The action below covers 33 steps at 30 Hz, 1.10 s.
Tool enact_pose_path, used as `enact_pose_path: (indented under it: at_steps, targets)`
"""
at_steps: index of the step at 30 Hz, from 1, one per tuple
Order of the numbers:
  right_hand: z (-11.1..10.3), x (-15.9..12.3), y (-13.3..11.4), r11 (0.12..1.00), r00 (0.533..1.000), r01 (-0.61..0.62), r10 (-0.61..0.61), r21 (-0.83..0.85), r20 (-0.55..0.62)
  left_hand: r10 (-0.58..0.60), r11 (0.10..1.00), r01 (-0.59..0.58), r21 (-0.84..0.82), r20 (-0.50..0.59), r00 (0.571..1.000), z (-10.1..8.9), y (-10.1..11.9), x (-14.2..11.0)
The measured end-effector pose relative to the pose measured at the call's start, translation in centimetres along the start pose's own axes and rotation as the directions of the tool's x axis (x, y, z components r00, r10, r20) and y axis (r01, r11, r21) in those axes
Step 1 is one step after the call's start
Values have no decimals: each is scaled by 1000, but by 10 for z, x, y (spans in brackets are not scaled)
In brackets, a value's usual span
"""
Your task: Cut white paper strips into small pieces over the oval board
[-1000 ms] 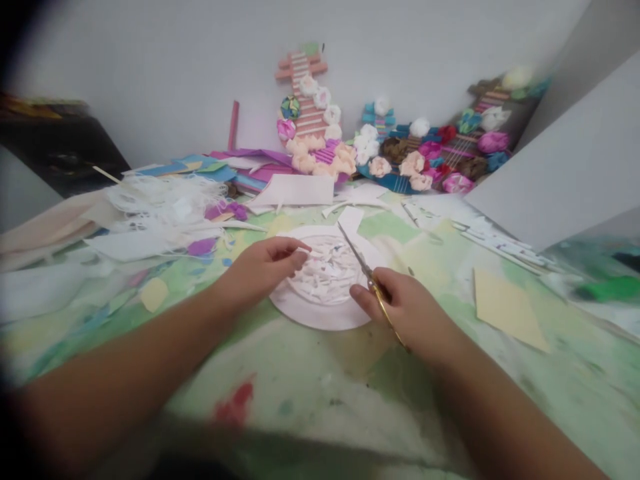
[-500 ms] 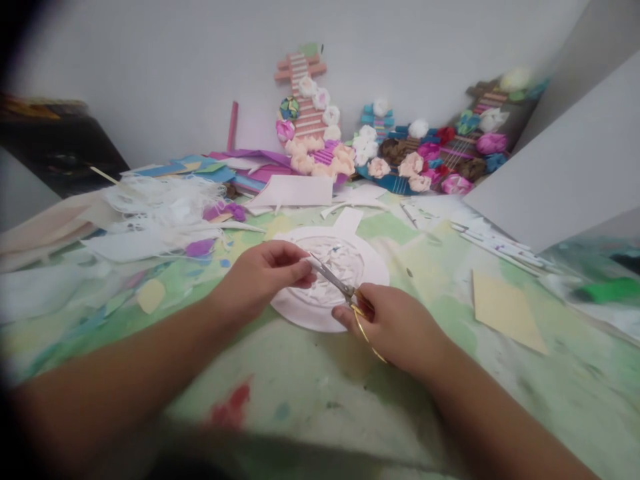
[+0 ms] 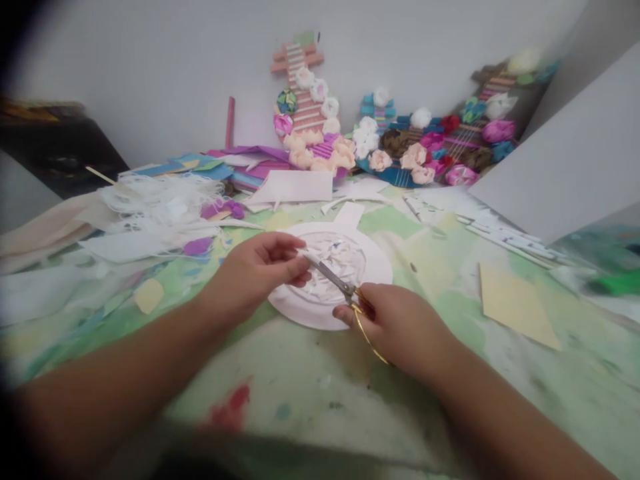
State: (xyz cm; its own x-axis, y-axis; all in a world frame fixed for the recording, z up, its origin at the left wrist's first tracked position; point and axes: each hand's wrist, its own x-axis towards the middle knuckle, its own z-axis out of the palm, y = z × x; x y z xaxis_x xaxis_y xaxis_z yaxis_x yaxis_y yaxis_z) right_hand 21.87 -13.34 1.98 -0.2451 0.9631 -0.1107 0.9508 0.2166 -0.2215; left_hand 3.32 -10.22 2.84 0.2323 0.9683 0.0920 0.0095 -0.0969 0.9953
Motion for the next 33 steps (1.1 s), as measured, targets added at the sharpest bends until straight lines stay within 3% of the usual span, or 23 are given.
enact_pose_path:
  at_steps: [4, 10, 19, 26, 33]
  targets:
    - [0, -1, 0, 999, 1000, -11, 12, -40, 15, 127, 983, -133, 124, 53, 990, -5, -4, 1]
    - [-2, -5, 2, 997, 998, 37, -34, -69, 44, 199, 859, -301, 415, 272, 942, -11, 2, 3]
    - [-8, -7, 13, 995, 987, 92, -85, -49, 137, 193, 792, -399, 462, 431, 882, -16, 5, 4]
    - [-11, -9, 16, 991, 971, 134, -134, 14, 198, 148, 749, -407, 523, 467, 872, -16, 6, 3]
    - [-8, -7, 20, 985, 962, 164, -173, 62, 209, 206, 712, -452, 537, 456, 866, -16, 6, 1]
